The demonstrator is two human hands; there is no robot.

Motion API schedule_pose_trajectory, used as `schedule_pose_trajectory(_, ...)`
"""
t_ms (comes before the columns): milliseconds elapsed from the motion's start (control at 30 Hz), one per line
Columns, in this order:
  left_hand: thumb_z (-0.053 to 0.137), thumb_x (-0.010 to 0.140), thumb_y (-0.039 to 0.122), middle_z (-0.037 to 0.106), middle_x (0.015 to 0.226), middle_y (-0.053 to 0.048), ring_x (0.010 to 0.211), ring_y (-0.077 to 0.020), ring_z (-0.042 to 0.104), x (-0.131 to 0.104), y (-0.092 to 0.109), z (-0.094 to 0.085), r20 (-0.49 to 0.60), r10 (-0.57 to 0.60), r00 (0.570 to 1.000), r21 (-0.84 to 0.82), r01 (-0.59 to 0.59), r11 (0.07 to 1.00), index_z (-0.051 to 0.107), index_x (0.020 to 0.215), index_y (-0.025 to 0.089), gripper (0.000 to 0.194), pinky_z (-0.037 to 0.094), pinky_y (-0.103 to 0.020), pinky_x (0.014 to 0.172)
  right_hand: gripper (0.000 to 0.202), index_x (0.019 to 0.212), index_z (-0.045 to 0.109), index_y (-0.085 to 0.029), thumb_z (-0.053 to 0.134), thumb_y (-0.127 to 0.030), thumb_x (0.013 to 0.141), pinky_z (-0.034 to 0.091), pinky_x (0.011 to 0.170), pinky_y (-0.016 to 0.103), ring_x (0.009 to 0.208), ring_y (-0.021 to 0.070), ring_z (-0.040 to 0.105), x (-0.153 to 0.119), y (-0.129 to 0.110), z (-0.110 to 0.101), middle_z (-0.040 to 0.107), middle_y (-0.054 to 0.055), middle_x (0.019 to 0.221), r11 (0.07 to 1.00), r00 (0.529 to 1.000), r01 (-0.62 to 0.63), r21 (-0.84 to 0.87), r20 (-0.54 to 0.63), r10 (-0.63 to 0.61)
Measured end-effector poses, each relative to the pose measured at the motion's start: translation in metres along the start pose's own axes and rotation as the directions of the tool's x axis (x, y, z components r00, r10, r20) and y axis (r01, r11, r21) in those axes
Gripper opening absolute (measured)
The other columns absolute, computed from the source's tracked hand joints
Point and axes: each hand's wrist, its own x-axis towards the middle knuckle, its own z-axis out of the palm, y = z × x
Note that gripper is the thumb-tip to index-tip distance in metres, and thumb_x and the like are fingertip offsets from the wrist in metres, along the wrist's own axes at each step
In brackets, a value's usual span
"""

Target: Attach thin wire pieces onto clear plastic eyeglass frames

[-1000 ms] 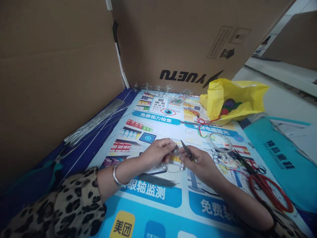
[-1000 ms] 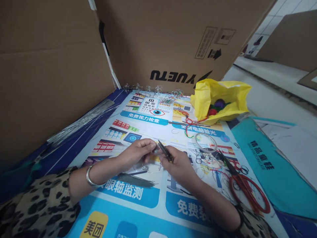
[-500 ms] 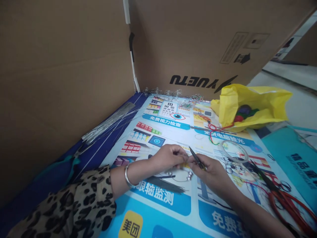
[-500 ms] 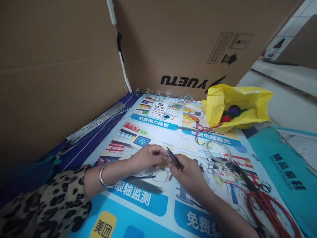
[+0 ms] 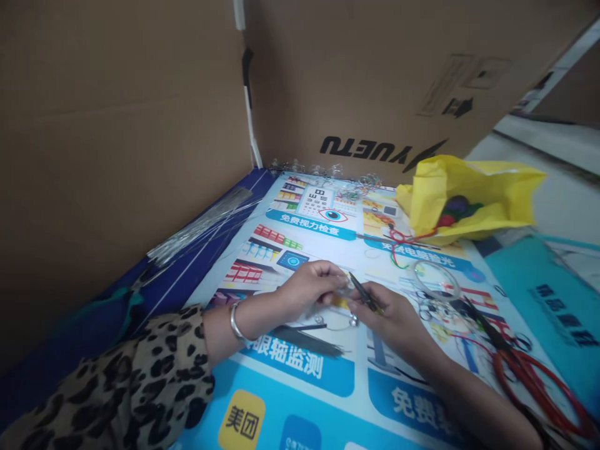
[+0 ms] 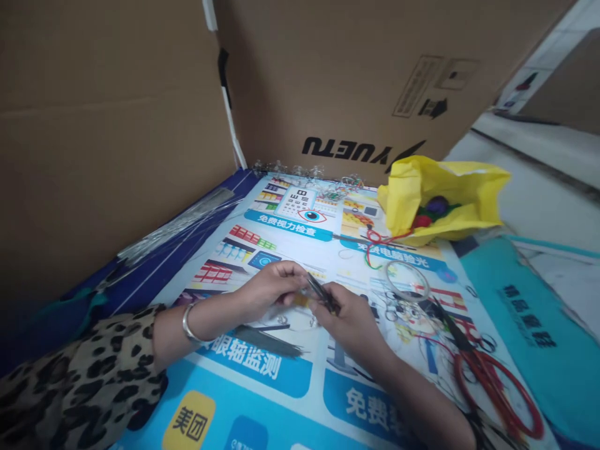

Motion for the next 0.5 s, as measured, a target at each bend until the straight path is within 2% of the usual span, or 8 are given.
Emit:
schedule_pose_trajectory(200,0.063,0.071,0.028,0.047,0.048,0.007,0.036,-0.0022,0.037,-0.0001,-0.0009,-0.0028,0.017,0.002,1.0,0.026,-0.002,1.0,0.056,0.076,0.014,0.017,0.024,-0.016,0.038,0.023,0.064,0.054,-0.017,0.05,-0.037,0.074,0.034,0.049,0.022,0.054,0.0113,0.047,-0.0023,-0.0025,-0.001,0.052,-0.003,0.055,0.998,0.998,0.05,-0.031,0.042,-0.048)
schedule_pose_trajectory(500,0.061,0.073,0.031,0.05,0.054,0.005,0.041,-0.0026,0.038,0.0013,-0.0035,-0.0034,0.024,0.045,0.999,0.227,-0.049,0.973,0.057,0.076,0.015,0.017,0.027,-0.017,0.041,0.022,0.063,0.054,-0.018,0.049,-0.036,0.075,0.034,0.049,0.022,0.054,0.0115,0.047,-0.0039,-0.0057,-0.0031,0.053,-0.003,0.055,0.999,0.999,0.038,0.024,0.038,-0.039)
